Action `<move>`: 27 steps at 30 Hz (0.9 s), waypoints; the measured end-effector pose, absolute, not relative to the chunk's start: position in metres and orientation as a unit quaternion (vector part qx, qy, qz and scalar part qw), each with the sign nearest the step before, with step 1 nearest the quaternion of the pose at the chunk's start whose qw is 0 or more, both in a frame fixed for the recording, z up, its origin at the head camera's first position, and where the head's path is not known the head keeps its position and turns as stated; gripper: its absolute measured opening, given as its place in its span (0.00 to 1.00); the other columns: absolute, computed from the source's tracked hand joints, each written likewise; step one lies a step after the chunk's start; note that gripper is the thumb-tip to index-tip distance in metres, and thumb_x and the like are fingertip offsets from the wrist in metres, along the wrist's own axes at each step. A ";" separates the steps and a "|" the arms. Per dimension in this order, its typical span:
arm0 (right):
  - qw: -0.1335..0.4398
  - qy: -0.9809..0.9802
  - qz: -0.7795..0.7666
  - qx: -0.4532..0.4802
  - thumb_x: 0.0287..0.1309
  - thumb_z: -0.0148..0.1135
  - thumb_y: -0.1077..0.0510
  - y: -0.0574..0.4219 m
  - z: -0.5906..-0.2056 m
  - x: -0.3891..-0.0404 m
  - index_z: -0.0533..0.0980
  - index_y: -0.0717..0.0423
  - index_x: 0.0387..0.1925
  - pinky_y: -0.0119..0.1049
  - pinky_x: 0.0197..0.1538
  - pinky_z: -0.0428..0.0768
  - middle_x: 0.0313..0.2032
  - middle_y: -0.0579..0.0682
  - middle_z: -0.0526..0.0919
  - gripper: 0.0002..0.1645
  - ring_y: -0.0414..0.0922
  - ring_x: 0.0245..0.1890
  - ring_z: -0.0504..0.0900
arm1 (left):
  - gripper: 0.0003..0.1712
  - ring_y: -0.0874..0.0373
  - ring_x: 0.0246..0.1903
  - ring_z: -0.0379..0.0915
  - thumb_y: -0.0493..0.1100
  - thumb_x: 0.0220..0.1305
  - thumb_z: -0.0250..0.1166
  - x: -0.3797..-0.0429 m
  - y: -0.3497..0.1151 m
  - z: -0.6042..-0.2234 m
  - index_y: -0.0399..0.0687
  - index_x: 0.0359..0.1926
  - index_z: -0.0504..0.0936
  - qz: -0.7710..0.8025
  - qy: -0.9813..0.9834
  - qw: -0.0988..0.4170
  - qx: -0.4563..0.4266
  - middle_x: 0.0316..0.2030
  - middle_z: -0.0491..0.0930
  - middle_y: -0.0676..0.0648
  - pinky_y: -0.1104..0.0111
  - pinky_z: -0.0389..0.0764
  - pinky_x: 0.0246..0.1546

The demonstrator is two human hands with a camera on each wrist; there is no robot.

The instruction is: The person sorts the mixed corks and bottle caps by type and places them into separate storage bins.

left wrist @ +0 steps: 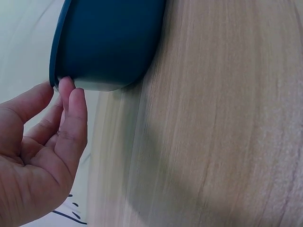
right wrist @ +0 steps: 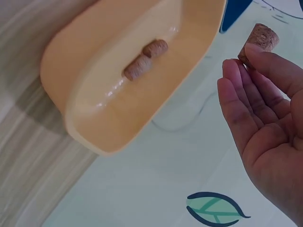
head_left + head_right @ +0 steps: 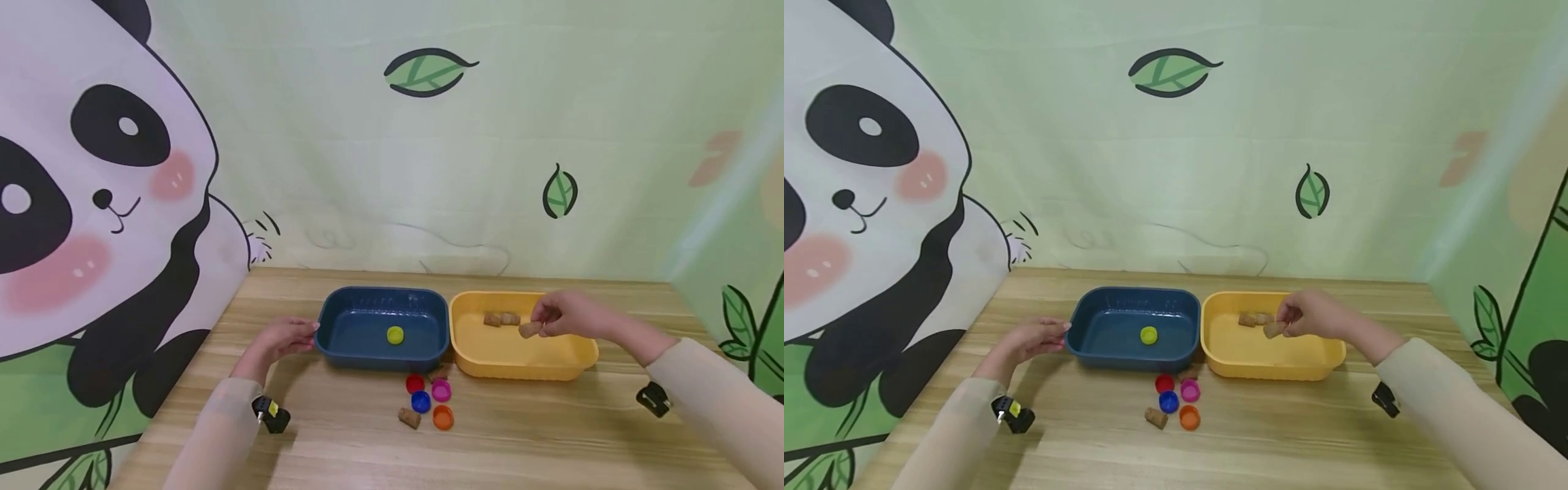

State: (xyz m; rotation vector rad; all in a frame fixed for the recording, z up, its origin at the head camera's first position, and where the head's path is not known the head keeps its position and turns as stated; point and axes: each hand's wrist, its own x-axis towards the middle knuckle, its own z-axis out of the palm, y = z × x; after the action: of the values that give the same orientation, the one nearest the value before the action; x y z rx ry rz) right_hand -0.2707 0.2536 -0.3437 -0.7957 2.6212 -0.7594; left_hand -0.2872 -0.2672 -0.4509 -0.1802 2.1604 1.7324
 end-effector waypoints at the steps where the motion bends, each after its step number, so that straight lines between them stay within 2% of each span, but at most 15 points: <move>1: 0.153 0.912 -0.263 -0.276 0.60 0.69 0.66 0.253 -0.343 -0.274 0.80 0.65 0.38 0.26 0.36 0.80 0.33 0.51 0.85 0.06 0.39 0.32 0.77 | 0.26 0.68 0.29 0.79 0.39 0.76 0.58 -0.286 -0.267 -0.452 0.19 0.64 0.70 0.614 0.765 0.183 -0.065 0.26 0.82 0.56 0.77 0.86 0.36; 10: 0.138 0.931 -0.218 -0.258 0.59 0.71 0.65 0.250 -0.330 -0.301 0.81 0.65 0.38 0.29 0.39 0.81 0.33 0.51 0.87 0.07 0.40 0.34 0.80 | 0.27 0.68 0.30 0.79 0.40 0.76 0.58 -0.287 -0.269 -0.451 0.19 0.64 0.69 0.615 0.764 0.186 -0.062 0.27 0.82 0.56 0.78 0.86 0.36; 18: 0.165 0.931 -0.216 -0.245 0.59 0.70 0.65 0.251 -0.322 -0.321 0.81 0.67 0.38 0.30 0.41 0.81 0.34 0.54 0.87 0.08 0.41 0.34 0.79 | 0.26 0.68 0.29 0.79 0.39 0.76 0.58 -0.288 -0.270 -0.452 0.18 0.64 0.69 0.615 0.763 0.187 -0.069 0.27 0.82 0.56 0.78 0.86 0.35; 27: 0.190 0.933 -0.201 -0.232 0.59 0.69 0.65 0.257 -0.331 -0.341 0.79 0.66 0.39 0.34 0.43 0.82 0.35 0.54 0.84 0.09 0.43 0.35 0.76 | 0.27 0.68 0.28 0.79 0.37 0.77 0.56 -0.287 -0.267 -0.450 0.17 0.66 0.66 0.620 0.760 0.183 -0.067 0.27 0.82 0.55 0.79 0.85 0.34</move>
State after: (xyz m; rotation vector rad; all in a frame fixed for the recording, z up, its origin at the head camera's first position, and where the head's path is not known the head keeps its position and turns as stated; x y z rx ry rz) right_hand -0.3406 0.2574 -0.3308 -0.6512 2.6212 -0.5655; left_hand -0.2869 -0.2668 -0.4502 -0.1877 2.1454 1.7485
